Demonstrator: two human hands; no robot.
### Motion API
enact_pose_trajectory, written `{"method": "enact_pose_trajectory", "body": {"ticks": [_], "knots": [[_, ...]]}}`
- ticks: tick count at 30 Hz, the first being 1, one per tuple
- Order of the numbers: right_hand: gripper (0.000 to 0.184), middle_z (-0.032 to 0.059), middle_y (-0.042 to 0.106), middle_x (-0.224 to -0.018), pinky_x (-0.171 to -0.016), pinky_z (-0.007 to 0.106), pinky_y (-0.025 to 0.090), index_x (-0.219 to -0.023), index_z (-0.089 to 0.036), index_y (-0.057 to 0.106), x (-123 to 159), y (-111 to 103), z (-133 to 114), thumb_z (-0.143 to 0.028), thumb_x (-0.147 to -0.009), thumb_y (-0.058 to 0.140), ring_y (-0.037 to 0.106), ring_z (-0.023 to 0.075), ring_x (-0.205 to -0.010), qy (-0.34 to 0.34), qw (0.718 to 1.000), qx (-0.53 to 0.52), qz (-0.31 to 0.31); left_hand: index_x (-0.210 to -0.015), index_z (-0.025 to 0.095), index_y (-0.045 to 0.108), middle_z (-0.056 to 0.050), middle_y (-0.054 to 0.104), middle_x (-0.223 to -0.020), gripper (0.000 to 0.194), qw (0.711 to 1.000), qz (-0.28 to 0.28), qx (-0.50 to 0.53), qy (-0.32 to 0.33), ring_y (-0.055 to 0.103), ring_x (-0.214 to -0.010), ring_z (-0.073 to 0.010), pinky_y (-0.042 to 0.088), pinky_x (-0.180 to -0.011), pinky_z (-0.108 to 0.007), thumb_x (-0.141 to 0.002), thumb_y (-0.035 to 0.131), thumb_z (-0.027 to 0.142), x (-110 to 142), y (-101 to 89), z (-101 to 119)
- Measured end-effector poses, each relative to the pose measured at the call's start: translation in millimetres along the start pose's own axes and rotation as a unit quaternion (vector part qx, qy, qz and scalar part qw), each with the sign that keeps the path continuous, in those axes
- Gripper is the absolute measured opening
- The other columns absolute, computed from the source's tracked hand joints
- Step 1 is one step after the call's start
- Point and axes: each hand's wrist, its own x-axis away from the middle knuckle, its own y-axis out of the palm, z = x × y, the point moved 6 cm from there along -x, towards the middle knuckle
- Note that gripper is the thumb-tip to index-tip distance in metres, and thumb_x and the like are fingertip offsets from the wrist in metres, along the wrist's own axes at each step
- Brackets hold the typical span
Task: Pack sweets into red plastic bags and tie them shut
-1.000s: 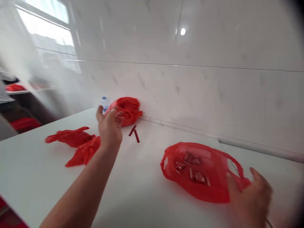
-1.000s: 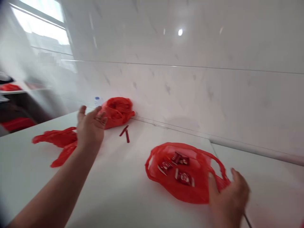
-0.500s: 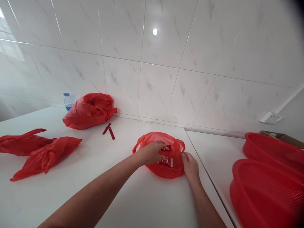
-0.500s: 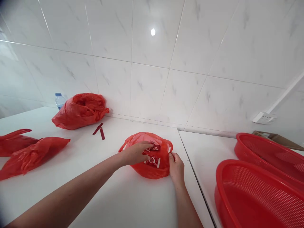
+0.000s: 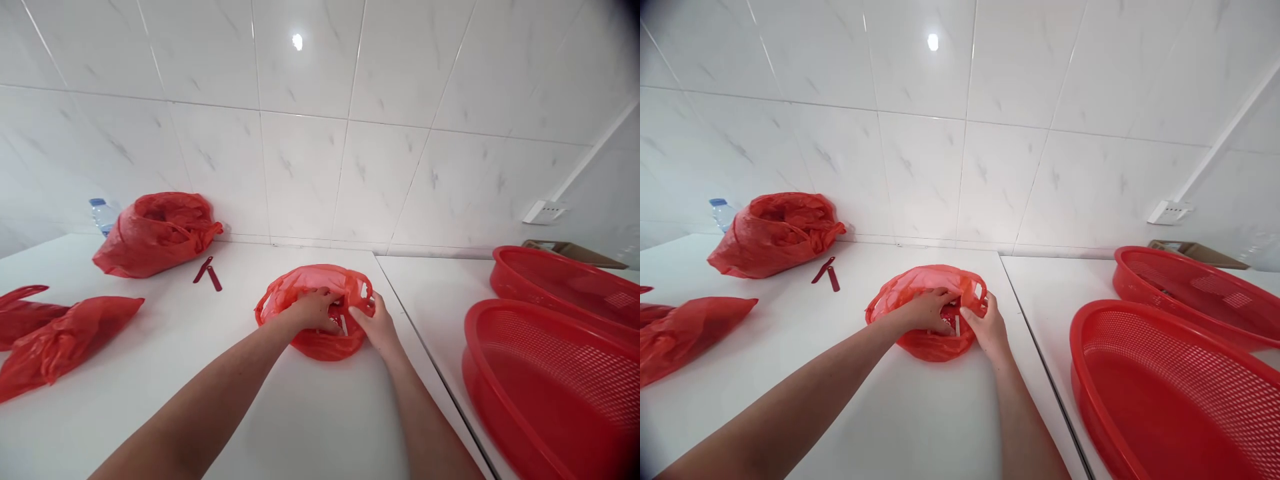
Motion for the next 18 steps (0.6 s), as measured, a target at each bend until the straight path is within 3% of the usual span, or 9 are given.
{"method": "enact_pose_trajectory", "body": {"ticks": [5,10,12,15,18], "knots": [[0.023,0.003,0.068,-0.084,-0.068,0.03,0.045,-0.089,-0.021,0.064,-5.5,2.9,6.1,-0.031,-0.07,0.055,0.061,0.0204,-0.078,-0.002,0.999,0.031,-0.034,-0.119,0.031,0.058,-0.006,0.059,-0.117,0.054,0.999,0.041,-0.009,0.02,0.05,-0.11,-0.0325,0.039,-0.088,-0.04,-0.066,0.064,0.043,10.6,-0.9,0.2],[0.025,0.0031,0.065,-0.072,-0.053,0.028,0.042,-0.082,-0.017,0.062,-9.8,-5.5,15.7,-0.037,-0.072,0.05,0.058,0.0183,-0.061,0.018,1.0,0.011,-0.023,-0.116,0.029,0.061,-0.005,0.063,-0.113,0.048,0.998,0.052,0.009,0.028,0.056,-0.103,-0.0289,0.043,-0.083,-0.034,-0.068,0.064,0.035,18.3,-3.1,-0.9],[0.027,0.0027,0.063,-0.067,-0.05,0.027,0.04,-0.079,-0.016,0.061,-9.4,-8.0,16.2,-0.04,-0.072,0.051,0.055,0.0176,-0.056,0.022,1.0,0.006,-0.013,-0.124,0.03,0.055,-0.005,0.064,-0.112,0.056,0.998,0.054,0.015,0.024,0.06,-0.097,-0.0273,0.046,-0.077,-0.032,-0.069,0.063,0.034,23.4,-8.7,-1.2],[0.031,0.0042,0.066,-0.072,-0.054,0.028,0.043,-0.083,-0.016,0.063,-6.8,-8.2,12.5,-0.042,-0.072,0.053,0.059,0.0195,-0.063,0.01,1.0,-0.004,-0.005,-0.138,0.032,0.038,-0.006,0.059,-0.123,0.078,0.997,0.07,0.011,0.024,0.058,-0.103,-0.0298,0.047,-0.077,-0.034,-0.065,0.067,0.035,39.4,-24.3,-0.8],[0.035,0.0052,0.069,-0.082,-0.063,0.03,0.046,-0.092,-0.016,0.063,-4.0,-6.2,8.3,-0.044,-0.071,0.057,0.062,0.0217,-0.074,-0.003,1.0,-0.011,-0.005,-0.133,0.034,0.044,-0.004,0.055,-0.129,0.068,0.994,0.094,0.003,0.055,0.051,-0.115,-0.0299,0.045,-0.088,-0.037,-0.069,0.066,0.032,65.8,-41.7,-2.0]]}}
